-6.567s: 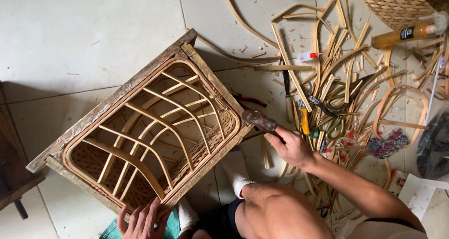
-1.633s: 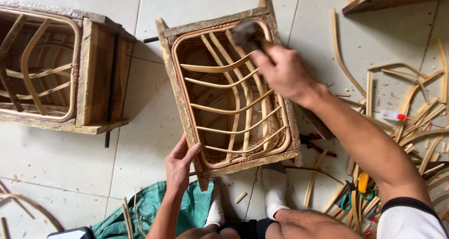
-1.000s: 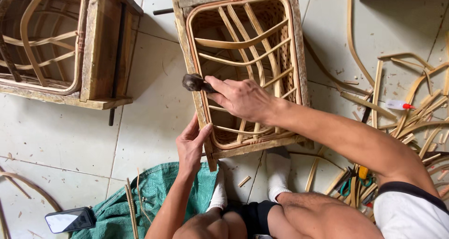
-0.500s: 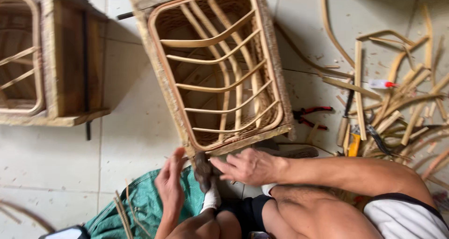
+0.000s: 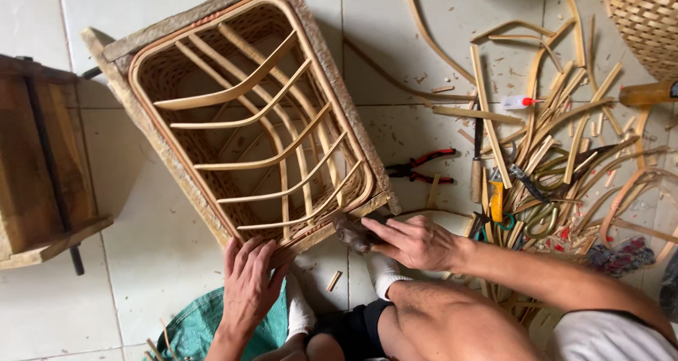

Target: The person assembles a rectangular bamboo basket by inserting curved bamboo strips into a wooden mold, tapping them into place with a hammer, and applying glue along the frame edges. The person uses pliers to trim excess strip ends and repeatedly adjusts the strips to fit the mold.

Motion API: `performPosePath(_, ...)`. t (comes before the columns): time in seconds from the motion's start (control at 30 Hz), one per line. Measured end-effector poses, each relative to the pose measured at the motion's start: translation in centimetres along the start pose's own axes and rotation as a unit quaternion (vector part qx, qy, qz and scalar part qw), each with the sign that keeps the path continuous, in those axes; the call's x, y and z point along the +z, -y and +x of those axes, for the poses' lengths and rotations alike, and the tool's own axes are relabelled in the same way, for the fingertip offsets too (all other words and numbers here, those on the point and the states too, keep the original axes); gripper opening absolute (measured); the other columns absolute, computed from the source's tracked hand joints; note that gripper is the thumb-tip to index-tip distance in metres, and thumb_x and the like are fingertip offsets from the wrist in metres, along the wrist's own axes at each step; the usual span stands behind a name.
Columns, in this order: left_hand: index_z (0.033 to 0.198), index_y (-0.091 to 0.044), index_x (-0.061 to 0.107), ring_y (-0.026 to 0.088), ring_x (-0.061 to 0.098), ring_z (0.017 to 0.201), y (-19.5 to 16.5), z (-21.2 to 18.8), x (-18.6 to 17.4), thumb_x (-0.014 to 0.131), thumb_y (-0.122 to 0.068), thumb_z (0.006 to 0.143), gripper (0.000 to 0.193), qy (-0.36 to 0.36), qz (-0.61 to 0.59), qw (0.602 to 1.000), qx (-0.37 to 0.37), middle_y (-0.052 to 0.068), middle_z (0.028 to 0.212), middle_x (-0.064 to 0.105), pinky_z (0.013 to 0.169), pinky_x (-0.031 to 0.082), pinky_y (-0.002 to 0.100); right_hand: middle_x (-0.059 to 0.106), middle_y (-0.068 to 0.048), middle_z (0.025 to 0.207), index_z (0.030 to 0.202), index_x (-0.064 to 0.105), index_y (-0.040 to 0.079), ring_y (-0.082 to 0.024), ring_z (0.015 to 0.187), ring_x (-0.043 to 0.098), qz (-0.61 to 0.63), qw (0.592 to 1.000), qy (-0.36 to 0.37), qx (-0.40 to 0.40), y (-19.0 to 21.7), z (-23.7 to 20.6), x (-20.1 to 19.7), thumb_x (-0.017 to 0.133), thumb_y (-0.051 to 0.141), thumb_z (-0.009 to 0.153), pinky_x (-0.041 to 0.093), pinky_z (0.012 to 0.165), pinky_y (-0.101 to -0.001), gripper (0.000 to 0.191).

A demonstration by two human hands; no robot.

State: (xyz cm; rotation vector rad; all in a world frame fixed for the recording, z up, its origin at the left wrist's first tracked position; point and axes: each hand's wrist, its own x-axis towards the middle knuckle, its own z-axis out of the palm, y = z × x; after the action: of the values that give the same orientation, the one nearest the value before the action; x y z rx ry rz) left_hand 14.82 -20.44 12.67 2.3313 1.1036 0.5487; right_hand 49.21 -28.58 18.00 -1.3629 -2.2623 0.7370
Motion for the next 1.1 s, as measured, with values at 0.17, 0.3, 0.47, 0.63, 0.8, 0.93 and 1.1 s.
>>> performPosePath(0.17,0.123,-0.006,0.059,0.028,0.06,0.117,-0.1,-0.2,0.2,0.082,-0.019,0.078,0.052,0.001,-0.005,1.0,-0.011,0.008,0.113,0.067,0.115,0.035,0.055,0.073,-0.012,0.084,0.135,0.057,-0.004,-0.017,0.057,0.066,0.07,0.985,-0.061,0.146,-1.5,-1.7,-1.4,0.067,0.011,0.1,0.055,0.05,-0.0315,0.039)
performPosePath(0.3,0.124,-0.005,0.059,0.028,0.06,0.117,0.1,-0.3,0.3,0.082,-0.018,0.076,0.055,0.017,-0.013,1.0,-0.017,0.009,0.112,0.067,0.116,0.033,0.056,0.073,-0.012,0.078,0.122,0.065,-0.002,-0.018,0.057,0.069,0.08,0.96,-0.094,0.25,-1.8,-1.3,-2.6,0.067,0.011,0.098,0.054,0.05,-0.0334,0.027)
performPosePath(0.47,0.125,-0.006,0.06,0.029,0.059,0.117,-0.1,-0.3,0.1,0.082,-0.017,0.076,0.055,0.018,-0.002,1.0,-0.014,0.009,0.112,0.067,0.117,0.033,0.057,0.072,-0.014,0.082,0.126,0.062,-0.004,-0.02,0.062,0.068,0.069,0.966,-0.126,0.214,-1.8,-1.1,-2.7,0.064,0.011,0.099,0.057,0.056,-0.0348,0.031)
performPosePath(0.63,0.126,-0.004,0.061,0.027,0.061,0.116,-0.3,-0.3,-0.3,0.083,-0.018,0.077,0.056,-0.005,0.001,1.0,0.003,0.01,0.114,0.069,0.118,0.035,0.057,0.074,-0.018,0.095,0.125,0.062,-0.001,-0.022,0.072,0.072,0.039,0.965,-0.161,0.204,-4.2,-4.6,-0.2,0.062,0.012,0.103,0.06,0.062,-0.033,0.026)
performPosePath(0.8,0.123,-0.004,0.064,0.028,0.063,0.115,0.2,-2.0,-2.0,0.085,-0.018,0.073,0.056,0.033,0.029,0.999,-0.017,0.009,0.115,0.071,0.117,0.038,0.055,0.075,-0.016,0.09,0.123,0.066,-0.004,-0.024,0.069,0.073,-0.05,0.908,-0.236,0.343,-5.1,-11.7,2.9,0.069,0.014,0.098,0.059,0.061,-0.0374,0.031)
performPosePath(0.93,0.129,-0.004,0.062,0.029,0.062,0.123,0.8,-4.5,-3.6,0.079,-0.017,0.08,0.054,-0.051,-0.026,0.993,-0.105,0.014,0.126,0.068,0.115,0.04,0.046,0.071,-0.02,0.107,0.126,0.064,0.001,-0.038,0.091,0.071,-0.084,0.906,-0.184,0.371,-3.0,-15.6,5.9,0.073,0.02,0.091,0.058,0.074,-0.0419,0.041)
performPosePath(1.1,0.143,-0.003,0.057,0.023,0.063,0.121,3.0,-5.9,-3.5,0.069,-0.015,0.092,0.053,-0.121,-0.43,0.733,-0.512,0.013,0.13,0.068,0.105,0.049,0.034,0.071,-0.015,0.102,0.123,0.069,0.015,-0.039,0.089,0.069,-0.094,0.857,-0.155,0.482,-2.8,-15.8,10.5,0.077,0.029,0.085,0.056,0.075,-0.0452,0.042)
